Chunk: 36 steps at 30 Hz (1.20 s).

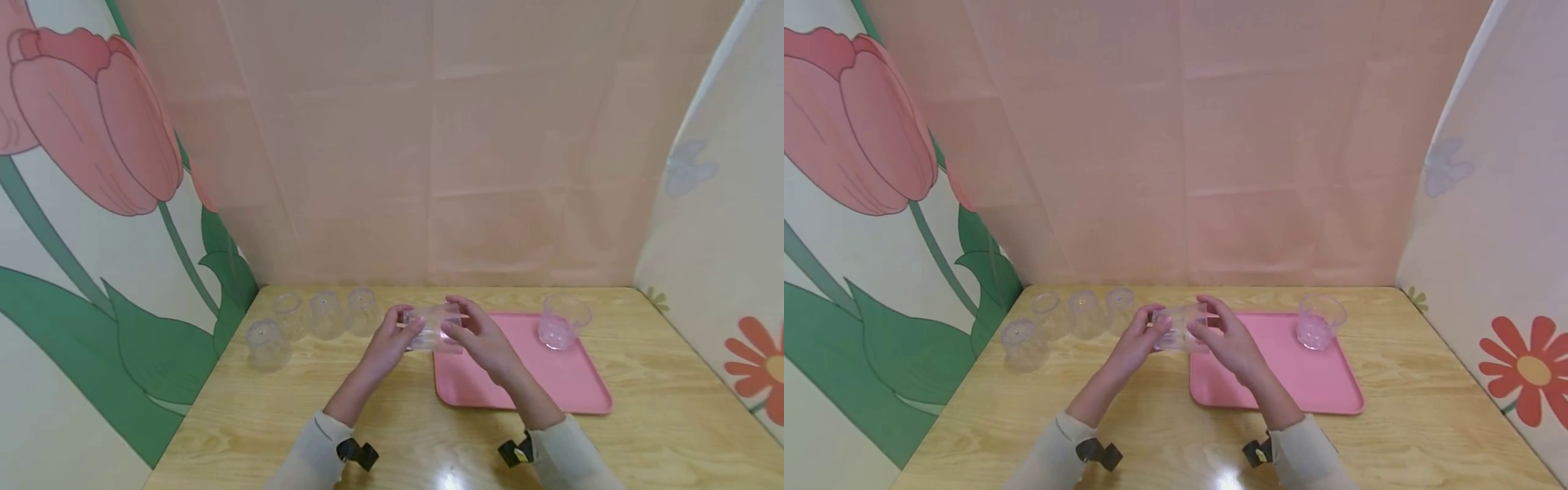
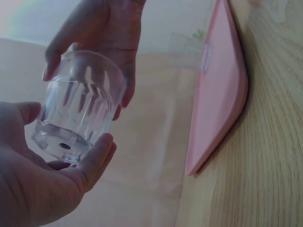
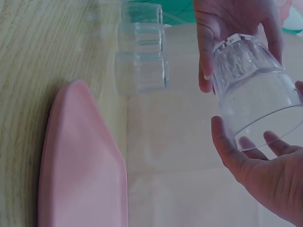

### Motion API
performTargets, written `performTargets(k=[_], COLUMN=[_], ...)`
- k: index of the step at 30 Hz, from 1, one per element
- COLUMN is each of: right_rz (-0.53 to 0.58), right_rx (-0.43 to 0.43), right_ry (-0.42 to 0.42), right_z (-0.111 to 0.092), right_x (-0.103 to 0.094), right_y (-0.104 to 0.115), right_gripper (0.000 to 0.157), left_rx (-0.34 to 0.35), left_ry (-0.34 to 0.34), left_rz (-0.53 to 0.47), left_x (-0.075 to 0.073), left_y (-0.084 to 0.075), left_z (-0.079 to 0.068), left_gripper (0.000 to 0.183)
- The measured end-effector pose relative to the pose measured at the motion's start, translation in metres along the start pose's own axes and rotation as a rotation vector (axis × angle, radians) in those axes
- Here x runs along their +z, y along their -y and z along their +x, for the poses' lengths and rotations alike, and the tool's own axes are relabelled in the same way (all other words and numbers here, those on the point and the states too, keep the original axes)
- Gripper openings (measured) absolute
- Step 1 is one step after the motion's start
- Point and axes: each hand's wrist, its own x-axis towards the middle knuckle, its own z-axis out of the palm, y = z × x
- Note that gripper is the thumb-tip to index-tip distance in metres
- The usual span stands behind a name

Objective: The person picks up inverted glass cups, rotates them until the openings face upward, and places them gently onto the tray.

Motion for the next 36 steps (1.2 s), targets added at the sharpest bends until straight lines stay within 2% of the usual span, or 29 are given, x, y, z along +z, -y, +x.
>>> performTargets(k=[6, 16, 22, 26, 36], right_rz=[-0.091, -0.180, -0.218, -0.251, -0.298], right_rx=[-0.004, 0.057, 0.087, 0.066, -0.014], right_ry=[-0.007, -0.009, -0.002, -0.001, 0.006], right_z=[0.000, 0.000, -0.001, -0.002, -0.003], right_x=[-0.004, -0.013, -0.016, -0.020, -0.027], right_y=[0.002, 0.002, 0.005, 0.005, 0.005], right_gripper=[0.063, 0.066, 0.071, 0.072, 0.072], left_rx=[0.002, 0.023, 0.038, 0.041, 0.068], left_ry=[0.030, 0.061, 0.049, 0.050, 0.043], left_rz=[0.023, 0.108, 0.217, 0.282, 0.340], left_x=[-0.003, -0.011, -0.018, -0.025, -0.042], left_y=[-0.002, -0.003, -0.002, -0.001, 0.001], left_z=[-0.001, -0.002, -0.007, -0.010, -0.015], left_gripper=[0.060, 0.060, 0.064, 0.067, 0.066])
